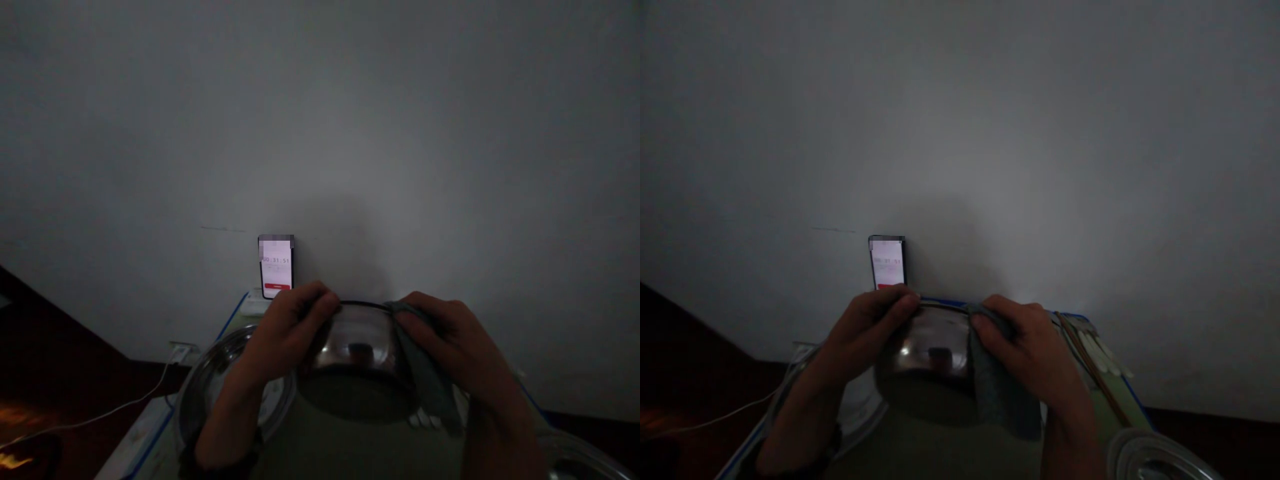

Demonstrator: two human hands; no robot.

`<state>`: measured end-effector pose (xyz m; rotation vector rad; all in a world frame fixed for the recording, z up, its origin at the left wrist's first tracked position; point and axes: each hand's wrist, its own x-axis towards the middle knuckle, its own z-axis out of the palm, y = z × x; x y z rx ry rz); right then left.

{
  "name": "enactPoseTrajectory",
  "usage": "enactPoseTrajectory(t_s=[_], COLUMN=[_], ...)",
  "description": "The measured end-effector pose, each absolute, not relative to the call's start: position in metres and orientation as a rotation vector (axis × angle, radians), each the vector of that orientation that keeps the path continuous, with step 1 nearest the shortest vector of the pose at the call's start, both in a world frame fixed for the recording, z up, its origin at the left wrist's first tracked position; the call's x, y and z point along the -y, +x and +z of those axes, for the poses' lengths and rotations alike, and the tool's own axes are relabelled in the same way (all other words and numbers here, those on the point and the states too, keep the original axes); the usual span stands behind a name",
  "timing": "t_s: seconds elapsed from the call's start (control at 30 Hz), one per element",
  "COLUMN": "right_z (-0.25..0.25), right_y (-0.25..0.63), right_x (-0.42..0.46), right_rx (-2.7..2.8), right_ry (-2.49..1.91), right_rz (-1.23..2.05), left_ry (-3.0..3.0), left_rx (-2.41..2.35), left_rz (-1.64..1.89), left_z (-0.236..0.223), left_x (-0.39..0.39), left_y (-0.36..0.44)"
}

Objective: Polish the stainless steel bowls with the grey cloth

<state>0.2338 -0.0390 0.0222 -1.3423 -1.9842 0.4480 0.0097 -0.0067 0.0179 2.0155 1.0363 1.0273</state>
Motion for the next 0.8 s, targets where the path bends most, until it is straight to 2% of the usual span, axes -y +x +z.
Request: enactPoseTrajectory(t_s=[0.13,0.23,0.57,0.8], right_z=[0.023,0.025,0.015,0.015], right_y=[0.219,0.212,0.235,0.23], right_x=[0.039,0.039,0.033,0.031], right_rx=[2.044,2.083,1.844,1.993], right_ry=[-1.301,-1.255,-1.14,-1.2], right_rz=[0.417,0.434,0.551,0.558], left_ry=[2.109,2.151,1.485,1.986], left_rx=[-0.937,-0.906,-0.927,-0.817], left_rz=[0.747,0.686,1.088,0.718], left_z=[0.022,0.024,0.011,0.023], left_x=[0.01,0.012,0.003,0.012], left_y=[0.006,0.008,-0.004,0.01])
